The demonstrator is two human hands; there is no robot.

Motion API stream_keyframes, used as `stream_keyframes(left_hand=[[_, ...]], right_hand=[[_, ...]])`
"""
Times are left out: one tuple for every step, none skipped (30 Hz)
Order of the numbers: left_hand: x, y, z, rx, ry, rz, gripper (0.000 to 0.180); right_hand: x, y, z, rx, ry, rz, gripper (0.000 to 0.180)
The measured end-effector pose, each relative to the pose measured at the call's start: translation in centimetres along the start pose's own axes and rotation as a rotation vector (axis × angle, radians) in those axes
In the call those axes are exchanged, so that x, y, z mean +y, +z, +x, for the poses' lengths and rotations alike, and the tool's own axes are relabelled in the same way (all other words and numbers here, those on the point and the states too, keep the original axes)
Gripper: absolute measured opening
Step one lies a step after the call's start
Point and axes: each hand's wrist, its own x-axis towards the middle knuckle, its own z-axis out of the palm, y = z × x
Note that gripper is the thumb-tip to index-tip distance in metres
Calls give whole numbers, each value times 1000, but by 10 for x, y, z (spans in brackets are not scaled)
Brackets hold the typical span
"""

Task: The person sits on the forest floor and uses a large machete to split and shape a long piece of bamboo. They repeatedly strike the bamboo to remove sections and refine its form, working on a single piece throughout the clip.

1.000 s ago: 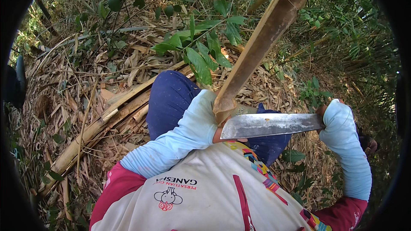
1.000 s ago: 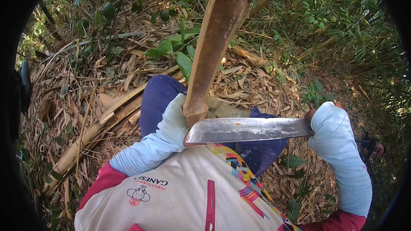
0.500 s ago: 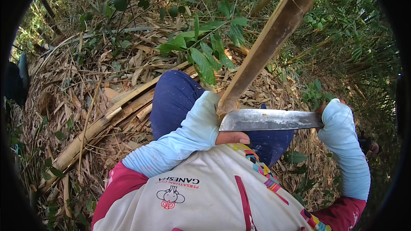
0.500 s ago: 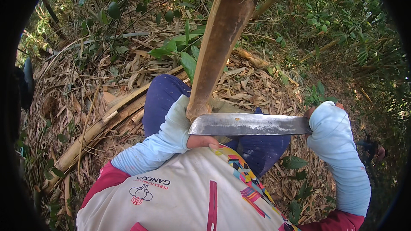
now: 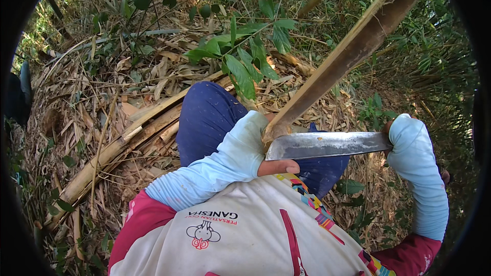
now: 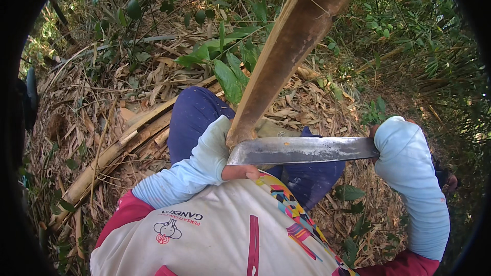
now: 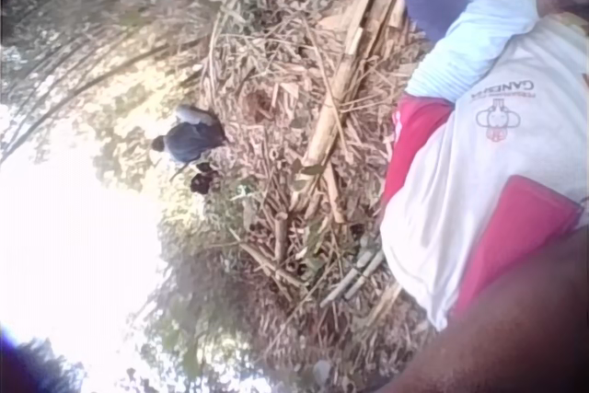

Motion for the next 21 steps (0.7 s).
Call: stream_keyframes(left_hand=[[0, 1, -1, 7, -3, -2, 87], [-1, 1, 0, -17, 10, 10, 86], [-3, 2, 0, -40, 24, 23, 85], [-5, 3, 1, -64, 37, 35, 84], [-7, 4, 2, -54, 77, 82, 83], [-8, 5, 3, -44, 117, 128, 81], [-9, 7, 3, -34, 157, 175, 80], [-7, 6, 4, -37, 139, 175, 78], [-3, 5, 5, -39, 121, 175, 76], [1, 4, 6, -41, 102, 175, 74], [4, 4, 6, -41, 68, 141, 73], [6, 3, 8, -40, 33, 106, 71], [7, 3, 9, -38, -2, 72, 70], [8, 3, 10, -40, -22, 78, 70], [8, 3, 11, -42, -41, 84, 69], [8, 3, 12, -44, -61, 89, 69], [8, 2, 13, -44, -85, 73, 69], [8, 2, 13, -45, -108, 57, 69], [8, 1, 14, -45, -132, 40, 68], [7, 2, 15, -42, -120, -4, 67], [5, 4, 15, -40, -107, -48, 66]], right_hand=[[1, -1, 1, -19, 5, 9, 23], [1, -1, 1, -16, -8, -27, 19], [2, -1, 2, -14, -20, -64, 15], [2, -2, 2, -11, -33, -100, 12], [3, -3, 4, -58, -8, -125, 12], [2, -6, 6, -105, 18, -150, 13], [2, -8, 9, -152, 43, -175, 14], [1, -9, 14, -204, 73, -226, 16], [0, -7, 19, -256, 102, -277, 19], [0, -7, 22, -308, 131, -327, 21], [-2, -6, 22, -242, 129, -272, 21], [-3, -5, 20, -175, 127, -216, 21], [-4, -5, 20, -109, 124, -160, 22], [-1, -2, 21, -169, 153, -222, 23], [5, 3, 25, -229, 181, -283, 26], [9, 5, 27, -289, 209, -344, 28], [7, 3, 30, -279, 201, -331, 29], [5, 1, 32, -268, 193, -317, 29], [4, -1, 34, -257, 185, -304, 29], [5, -1, 35, -252, 188, -297, 29], [7, 0, 37, -246, 191, -291, 30]])
